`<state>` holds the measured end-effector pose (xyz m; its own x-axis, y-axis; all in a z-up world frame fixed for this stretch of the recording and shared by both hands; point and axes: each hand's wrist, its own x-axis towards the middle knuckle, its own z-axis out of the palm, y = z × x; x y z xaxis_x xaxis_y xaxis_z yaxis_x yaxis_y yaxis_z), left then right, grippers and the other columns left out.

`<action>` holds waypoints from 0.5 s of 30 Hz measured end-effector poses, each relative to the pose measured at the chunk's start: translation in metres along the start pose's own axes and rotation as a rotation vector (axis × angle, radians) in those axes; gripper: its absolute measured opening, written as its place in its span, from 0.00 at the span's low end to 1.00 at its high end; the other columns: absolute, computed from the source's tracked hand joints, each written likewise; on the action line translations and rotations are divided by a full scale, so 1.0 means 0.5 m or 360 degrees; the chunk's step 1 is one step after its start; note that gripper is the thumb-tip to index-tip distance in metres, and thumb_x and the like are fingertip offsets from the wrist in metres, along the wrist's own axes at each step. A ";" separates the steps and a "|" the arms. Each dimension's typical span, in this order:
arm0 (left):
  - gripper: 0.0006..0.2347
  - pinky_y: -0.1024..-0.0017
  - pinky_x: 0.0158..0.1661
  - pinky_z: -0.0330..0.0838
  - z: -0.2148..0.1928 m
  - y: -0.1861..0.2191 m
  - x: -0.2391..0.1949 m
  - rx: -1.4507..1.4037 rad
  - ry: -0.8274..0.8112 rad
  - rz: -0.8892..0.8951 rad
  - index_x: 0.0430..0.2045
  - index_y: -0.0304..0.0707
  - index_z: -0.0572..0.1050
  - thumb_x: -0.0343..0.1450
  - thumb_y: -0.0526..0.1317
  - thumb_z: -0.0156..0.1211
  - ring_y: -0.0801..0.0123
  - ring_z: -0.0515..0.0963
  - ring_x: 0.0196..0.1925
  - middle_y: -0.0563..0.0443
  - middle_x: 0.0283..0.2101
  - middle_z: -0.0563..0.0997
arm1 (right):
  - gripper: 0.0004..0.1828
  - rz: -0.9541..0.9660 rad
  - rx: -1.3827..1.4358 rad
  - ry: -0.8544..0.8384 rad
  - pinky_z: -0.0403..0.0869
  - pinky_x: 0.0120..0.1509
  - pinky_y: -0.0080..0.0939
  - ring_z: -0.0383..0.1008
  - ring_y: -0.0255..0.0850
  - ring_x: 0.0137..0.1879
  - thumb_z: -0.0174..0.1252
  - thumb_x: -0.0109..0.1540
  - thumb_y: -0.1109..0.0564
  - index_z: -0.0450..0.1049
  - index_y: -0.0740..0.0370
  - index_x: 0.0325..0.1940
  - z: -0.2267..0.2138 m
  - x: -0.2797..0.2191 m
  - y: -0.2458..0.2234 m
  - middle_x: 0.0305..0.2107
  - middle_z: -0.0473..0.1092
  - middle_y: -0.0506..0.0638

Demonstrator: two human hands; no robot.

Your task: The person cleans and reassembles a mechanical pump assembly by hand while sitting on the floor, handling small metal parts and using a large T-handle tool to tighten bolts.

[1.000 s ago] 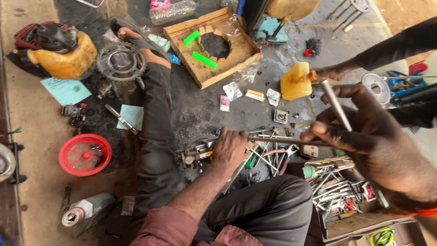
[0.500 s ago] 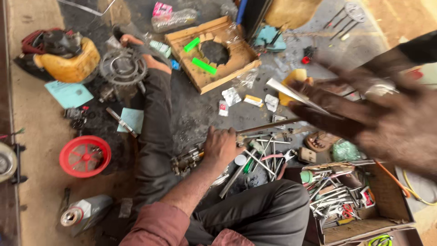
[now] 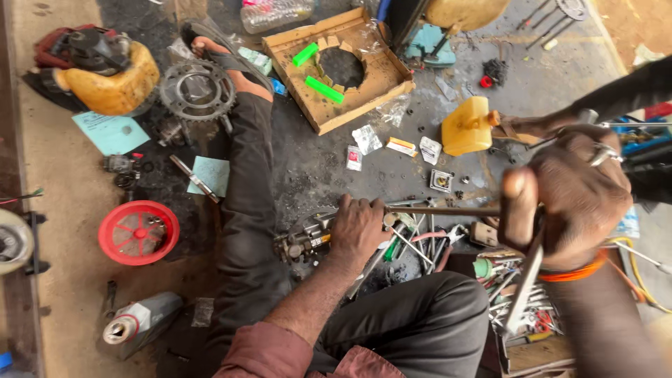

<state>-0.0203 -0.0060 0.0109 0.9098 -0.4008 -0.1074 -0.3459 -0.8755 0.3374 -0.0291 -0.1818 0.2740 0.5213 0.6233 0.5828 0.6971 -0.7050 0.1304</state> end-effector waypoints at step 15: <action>0.33 0.47 0.72 0.49 -0.026 -0.002 -0.008 -0.0015 -0.0342 0.0374 0.59 0.31 0.70 0.69 0.61 0.63 0.57 0.82 0.46 0.42 0.42 0.83 | 0.29 -0.0200 0.0877 -0.2136 0.69 0.63 0.50 0.68 0.43 0.61 0.61 0.63 0.33 0.75 0.43 0.65 -0.062 0.136 0.030 0.56 0.73 0.45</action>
<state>-0.0206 0.0000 0.0231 0.7356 -0.6406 -0.2204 -0.5377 -0.7500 0.3852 0.0016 -0.1604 0.3404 0.2870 0.7284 -0.6221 0.7074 -0.5991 -0.3751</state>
